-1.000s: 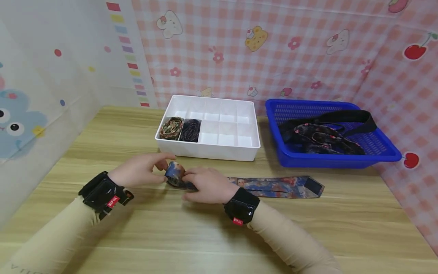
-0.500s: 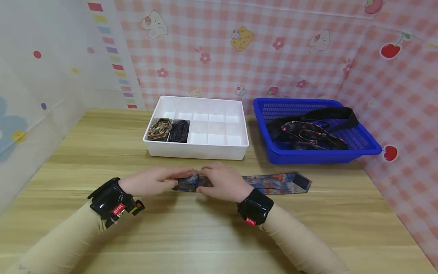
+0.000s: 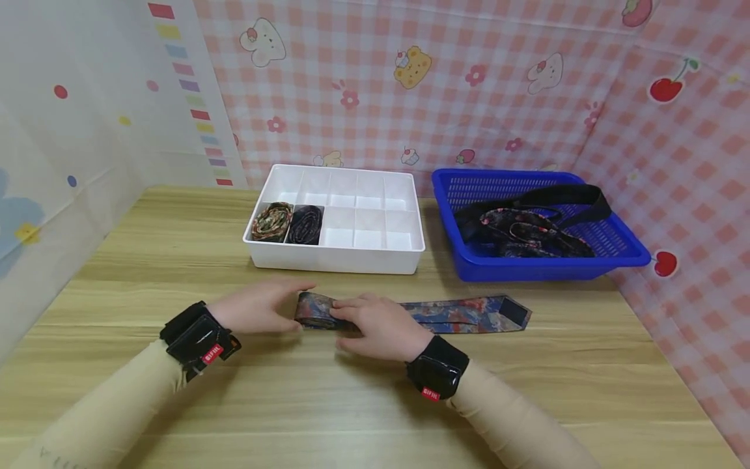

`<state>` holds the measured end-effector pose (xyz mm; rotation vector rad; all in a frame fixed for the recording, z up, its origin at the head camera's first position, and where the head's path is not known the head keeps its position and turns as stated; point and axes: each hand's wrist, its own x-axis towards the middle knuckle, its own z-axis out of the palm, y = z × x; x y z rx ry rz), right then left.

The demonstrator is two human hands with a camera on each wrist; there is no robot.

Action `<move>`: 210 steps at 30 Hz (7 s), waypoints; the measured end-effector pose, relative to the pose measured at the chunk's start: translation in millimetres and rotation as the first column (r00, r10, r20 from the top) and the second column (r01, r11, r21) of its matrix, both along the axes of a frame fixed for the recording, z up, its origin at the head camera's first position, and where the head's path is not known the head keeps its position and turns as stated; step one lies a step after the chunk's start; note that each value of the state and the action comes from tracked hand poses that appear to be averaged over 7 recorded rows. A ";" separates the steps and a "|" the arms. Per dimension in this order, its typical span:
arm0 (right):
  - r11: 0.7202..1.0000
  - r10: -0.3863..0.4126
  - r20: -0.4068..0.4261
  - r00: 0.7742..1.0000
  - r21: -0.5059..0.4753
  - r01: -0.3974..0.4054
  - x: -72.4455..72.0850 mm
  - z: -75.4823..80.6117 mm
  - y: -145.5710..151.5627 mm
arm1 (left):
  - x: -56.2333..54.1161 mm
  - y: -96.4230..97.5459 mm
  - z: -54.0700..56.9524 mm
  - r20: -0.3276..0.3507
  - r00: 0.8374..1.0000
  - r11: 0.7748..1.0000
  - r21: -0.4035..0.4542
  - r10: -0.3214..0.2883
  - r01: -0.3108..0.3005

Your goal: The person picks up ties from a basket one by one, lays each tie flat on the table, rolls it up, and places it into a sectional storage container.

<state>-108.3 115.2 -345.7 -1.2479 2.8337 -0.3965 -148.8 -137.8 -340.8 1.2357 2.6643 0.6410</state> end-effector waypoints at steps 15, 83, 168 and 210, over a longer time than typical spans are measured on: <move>0.999 0.040 0.135 0.990 -0.036 -0.035 -9.2 2.5 -26.5 | -1.3 -36.7 7.1 0.082 0.987 0.989 0.045 0.136 -0.140; 0.977 -0.204 0.055 0.977 -0.056 0.207 -10.5 -7.1 4.9 | 27.1 29.4 19.9 0.188 0.973 0.945 0.321 -0.130 0.064; 0.945 -0.284 0.094 0.954 -0.141 0.295 -12.7 -4.0 39.4 | 17.0 63.2 21.2 0.324 0.939 0.935 0.355 -0.116 -0.007; 0.916 -0.348 0.282 0.894 -0.101 0.388 -49.1 -0.4 19.5 | 0.1 44.2 8.0 -0.061 0.997 0.999 -0.006 0.039 -0.040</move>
